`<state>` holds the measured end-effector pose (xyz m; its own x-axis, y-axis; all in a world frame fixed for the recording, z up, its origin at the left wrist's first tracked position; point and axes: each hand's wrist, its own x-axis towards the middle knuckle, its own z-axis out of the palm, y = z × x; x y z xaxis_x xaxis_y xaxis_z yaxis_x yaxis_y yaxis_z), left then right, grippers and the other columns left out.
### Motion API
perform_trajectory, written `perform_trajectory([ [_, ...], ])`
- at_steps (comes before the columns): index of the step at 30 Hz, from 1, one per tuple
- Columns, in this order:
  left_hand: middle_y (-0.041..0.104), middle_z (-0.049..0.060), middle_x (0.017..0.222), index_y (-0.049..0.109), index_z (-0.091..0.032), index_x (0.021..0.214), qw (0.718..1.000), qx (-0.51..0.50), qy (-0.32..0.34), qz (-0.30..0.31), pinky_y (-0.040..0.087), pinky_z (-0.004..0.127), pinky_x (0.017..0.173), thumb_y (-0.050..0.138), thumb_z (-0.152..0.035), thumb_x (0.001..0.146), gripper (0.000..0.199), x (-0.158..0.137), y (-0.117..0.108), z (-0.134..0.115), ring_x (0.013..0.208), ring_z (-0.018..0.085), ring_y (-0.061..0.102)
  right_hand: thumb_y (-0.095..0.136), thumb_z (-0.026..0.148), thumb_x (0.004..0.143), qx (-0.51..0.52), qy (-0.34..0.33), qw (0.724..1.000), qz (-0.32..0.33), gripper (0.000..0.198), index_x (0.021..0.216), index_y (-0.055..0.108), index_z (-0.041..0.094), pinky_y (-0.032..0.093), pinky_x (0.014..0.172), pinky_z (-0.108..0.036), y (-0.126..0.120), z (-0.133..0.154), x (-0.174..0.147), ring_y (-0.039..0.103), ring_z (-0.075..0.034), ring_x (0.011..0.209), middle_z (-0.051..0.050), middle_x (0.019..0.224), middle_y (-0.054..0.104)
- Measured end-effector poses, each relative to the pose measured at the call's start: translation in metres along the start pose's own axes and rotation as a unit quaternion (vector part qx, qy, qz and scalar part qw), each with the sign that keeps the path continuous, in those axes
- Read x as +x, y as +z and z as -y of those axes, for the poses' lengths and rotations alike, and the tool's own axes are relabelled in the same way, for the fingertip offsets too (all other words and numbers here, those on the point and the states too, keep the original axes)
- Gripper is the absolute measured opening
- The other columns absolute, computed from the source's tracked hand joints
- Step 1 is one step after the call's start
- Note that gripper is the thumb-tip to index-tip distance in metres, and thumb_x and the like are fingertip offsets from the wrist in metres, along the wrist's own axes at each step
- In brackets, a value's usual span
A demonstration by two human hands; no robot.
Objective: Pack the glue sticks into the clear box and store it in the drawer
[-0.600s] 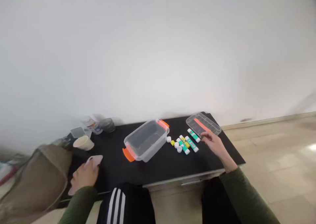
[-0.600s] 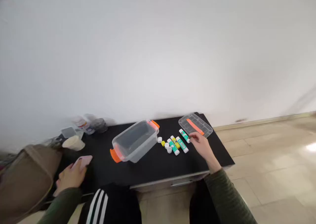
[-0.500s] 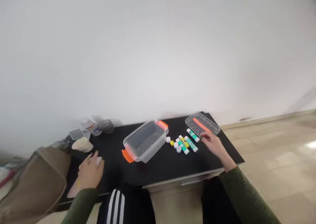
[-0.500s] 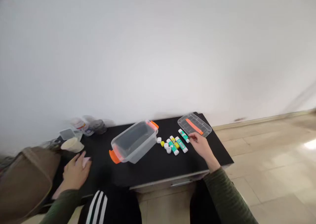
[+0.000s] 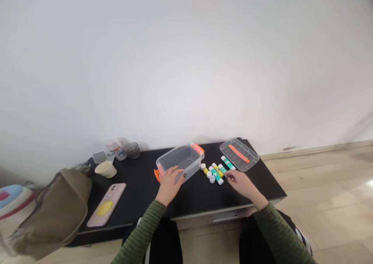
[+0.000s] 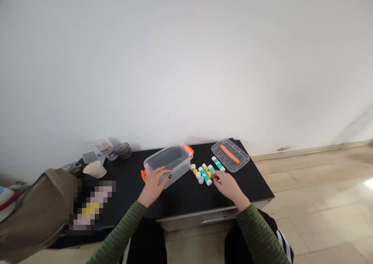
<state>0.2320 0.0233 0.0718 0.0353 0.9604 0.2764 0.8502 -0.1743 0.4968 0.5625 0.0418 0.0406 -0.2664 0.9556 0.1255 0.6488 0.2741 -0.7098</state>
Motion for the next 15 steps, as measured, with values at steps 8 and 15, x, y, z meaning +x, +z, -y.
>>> perform_trajectory([
  [8,0.065,0.009,0.061,0.062,-0.019,0.052,0.937,-0.337,-0.06,0.074,0.045,0.03,0.059,0.021,-0.06,0.095,0.072,-0.039,-0.003,-0.076,0.059,0.018,0.06,0.037,0.042,0.098,0.046,-0.114,0.992,0.026,0.043,0.075,0.067,0.022,0.042,0.061,-0.026,0.017,0.078,-0.023,0.059,-0.015,0.059,-0.002,0.065,0.066],
  [15,0.028,0.001,0.036,0.028,-0.024,0.037,0.913,-0.395,-0.046,-0.095,0.019,0.03,0.045,-0.004,-0.078,0.082,0.077,0.013,-0.002,-0.091,0.039,0.012,0.029,0.004,0.07,0.092,0.117,-0.153,0.967,-0.165,0.079,0.047,0.047,0.022,0.039,0.057,-0.029,0.016,0.093,0.007,0.05,-0.015,0.051,-0.004,0.047,0.049],
])
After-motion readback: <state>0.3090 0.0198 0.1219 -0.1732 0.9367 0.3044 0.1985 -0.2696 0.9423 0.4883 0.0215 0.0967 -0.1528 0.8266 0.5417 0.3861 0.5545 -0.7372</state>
